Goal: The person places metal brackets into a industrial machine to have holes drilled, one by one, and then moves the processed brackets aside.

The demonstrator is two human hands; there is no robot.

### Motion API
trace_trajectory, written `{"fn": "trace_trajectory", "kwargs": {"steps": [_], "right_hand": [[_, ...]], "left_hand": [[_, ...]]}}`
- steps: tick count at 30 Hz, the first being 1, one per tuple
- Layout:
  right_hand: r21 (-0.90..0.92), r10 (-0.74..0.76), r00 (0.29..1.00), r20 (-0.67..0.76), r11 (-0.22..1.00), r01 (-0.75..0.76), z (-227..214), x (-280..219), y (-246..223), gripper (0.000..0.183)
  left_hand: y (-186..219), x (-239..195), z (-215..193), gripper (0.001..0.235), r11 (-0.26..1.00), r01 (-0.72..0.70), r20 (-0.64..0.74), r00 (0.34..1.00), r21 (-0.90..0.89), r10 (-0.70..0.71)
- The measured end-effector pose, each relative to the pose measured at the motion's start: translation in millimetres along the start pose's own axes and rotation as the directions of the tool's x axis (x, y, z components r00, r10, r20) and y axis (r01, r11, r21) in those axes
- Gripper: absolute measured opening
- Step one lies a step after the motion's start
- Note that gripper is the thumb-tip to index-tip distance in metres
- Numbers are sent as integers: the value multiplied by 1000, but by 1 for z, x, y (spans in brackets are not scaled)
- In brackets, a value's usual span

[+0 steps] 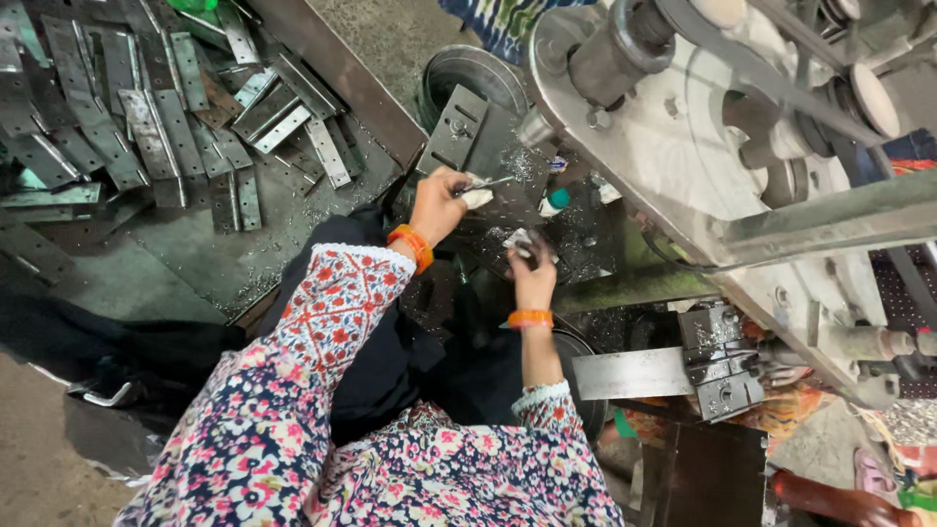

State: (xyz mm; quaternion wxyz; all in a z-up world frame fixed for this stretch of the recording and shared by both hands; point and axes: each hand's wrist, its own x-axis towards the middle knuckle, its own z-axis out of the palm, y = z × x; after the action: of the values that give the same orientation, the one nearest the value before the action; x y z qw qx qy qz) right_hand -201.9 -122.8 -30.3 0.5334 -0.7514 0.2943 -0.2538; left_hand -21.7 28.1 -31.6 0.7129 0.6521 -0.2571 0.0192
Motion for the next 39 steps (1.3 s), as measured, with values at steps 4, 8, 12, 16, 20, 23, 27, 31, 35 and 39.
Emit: {"fn": "trace_trajectory", "kwargs": {"steps": [4, 8, 12, 16, 20, 23, 27, 31, 35, 39], "right_hand": [[187, -32, 988, -148, 981, 60, -2, 32, -3, 35], [292, -113, 959, -259, 937, 190, -16, 52, 2, 27], [-532, -531, 833, -153, 755, 383, -10, 46, -6, 21], [-757, -575, 729, 372, 267, 596, 30, 29, -10, 46], [-732, -447, 798, 403, 366, 575, 62, 20, -18, 42], [-750, -429, 813, 395, 361, 554, 69, 21, -24, 48], [-702, -439, 815, 379, 437, 562, 58, 5, -27, 49], [-716, -325, 903, 281, 556, 423, 33, -37, -21, 47], [-799, 44, 948, 315, 552, 239, 21, -77, -10, 73], [-850, 379, 884, 274, 525, 39, 30, -88, -3, 91]], "left_hand": [[-29, 18, 30, 27, 792, 284, 227, 956, -540, -187], [-12, 38, 26, 31, 828, 278, 305, 942, -487, -137], [11, 55, -10, 55, 766, 13, 23, 999, 642, -35], [14, 49, -25, 53, 757, -122, 58, 992, 642, 110], [13, 36, -30, 47, 711, -226, 233, 968, 666, 90], [15, 27, -24, 49, 656, -322, 357, 930, 683, 84], [16, 12, -4, 61, 478, -450, 485, 873, 754, 56], [10, 12, 7, 54, 418, -408, 475, 878, 812, -66], [-8, 21, 18, 32, 405, -420, 488, 870, 813, -77], [-27, 31, 23, 30, 481, -392, 482, 873, 784, -74]]}}
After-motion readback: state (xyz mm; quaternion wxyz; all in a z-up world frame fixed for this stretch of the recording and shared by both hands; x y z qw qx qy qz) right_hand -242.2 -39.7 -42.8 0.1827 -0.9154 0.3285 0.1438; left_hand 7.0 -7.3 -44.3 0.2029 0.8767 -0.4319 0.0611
